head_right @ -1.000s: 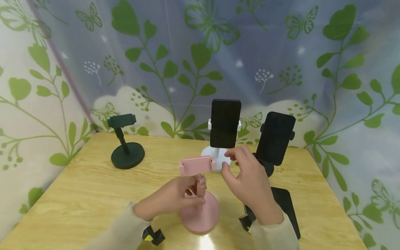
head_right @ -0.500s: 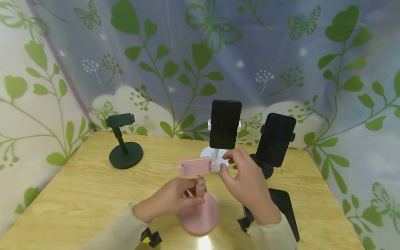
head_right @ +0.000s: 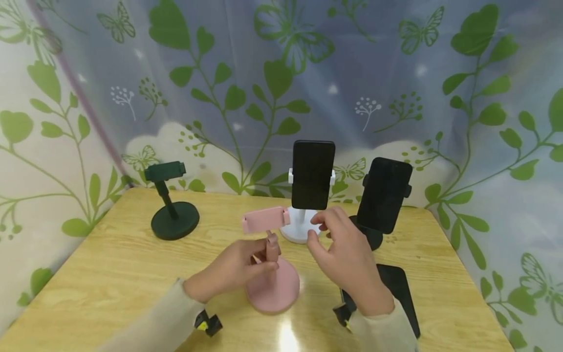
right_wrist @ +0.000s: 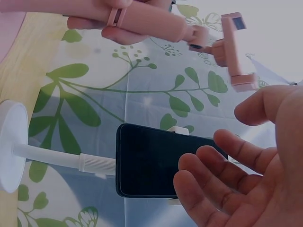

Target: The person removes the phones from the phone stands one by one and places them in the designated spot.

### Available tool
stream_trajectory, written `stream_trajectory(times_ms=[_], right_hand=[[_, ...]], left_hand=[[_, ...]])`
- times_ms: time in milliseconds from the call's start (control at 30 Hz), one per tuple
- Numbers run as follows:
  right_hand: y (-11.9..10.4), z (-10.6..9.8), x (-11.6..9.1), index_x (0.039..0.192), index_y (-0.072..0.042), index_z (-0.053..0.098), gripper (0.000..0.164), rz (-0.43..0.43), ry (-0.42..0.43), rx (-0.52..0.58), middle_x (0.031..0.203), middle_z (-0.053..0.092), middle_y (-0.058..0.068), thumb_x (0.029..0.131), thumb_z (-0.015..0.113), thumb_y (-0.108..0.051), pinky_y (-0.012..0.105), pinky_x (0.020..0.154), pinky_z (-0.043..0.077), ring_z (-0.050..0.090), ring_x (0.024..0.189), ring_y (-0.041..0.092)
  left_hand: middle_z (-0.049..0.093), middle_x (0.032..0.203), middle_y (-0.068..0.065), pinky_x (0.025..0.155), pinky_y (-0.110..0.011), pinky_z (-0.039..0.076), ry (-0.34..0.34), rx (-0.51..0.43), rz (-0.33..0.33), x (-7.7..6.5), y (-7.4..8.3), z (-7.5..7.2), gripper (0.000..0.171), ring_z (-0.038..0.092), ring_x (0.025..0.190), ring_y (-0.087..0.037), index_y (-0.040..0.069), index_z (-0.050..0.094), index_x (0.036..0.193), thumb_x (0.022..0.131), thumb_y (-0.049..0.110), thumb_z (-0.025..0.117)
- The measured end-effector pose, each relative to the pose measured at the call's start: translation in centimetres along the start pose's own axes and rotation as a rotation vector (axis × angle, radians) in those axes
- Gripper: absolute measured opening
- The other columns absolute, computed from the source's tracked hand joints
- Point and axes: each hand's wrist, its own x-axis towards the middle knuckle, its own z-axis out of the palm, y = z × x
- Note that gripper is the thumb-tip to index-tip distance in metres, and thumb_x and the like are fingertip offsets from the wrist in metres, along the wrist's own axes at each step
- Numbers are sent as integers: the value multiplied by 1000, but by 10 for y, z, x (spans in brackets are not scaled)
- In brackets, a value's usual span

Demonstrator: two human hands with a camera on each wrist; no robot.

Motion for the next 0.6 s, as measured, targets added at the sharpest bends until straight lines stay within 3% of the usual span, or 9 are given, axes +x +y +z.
stream_trajectory(times_ms=[267, 600], right_hand=[[-1, -3, 0, 108, -15, 67, 11, 7, -3, 7, 107, 63, -2, 97, 67, -12, 38, 75, 55, 57, 90, 13], [-3, -5, -1, 107, -17, 66, 10, 2, -6, 24, 106, 60, -5, 98, 66, -12, 34, 73, 55, 56, 86, 11]], left_hand=[[74, 95, 7, 77, -28, 57, 121, 39, -44, 5, -16, -8, 16, 69, 87, -7, 20, 67, 108, 99, 32, 73], [74, 101, 4, 81, -35, 58, 175, 99, -103, 17, -34, -25, 24, 69, 89, -10, 17, 68, 119, 100, 31, 71]])
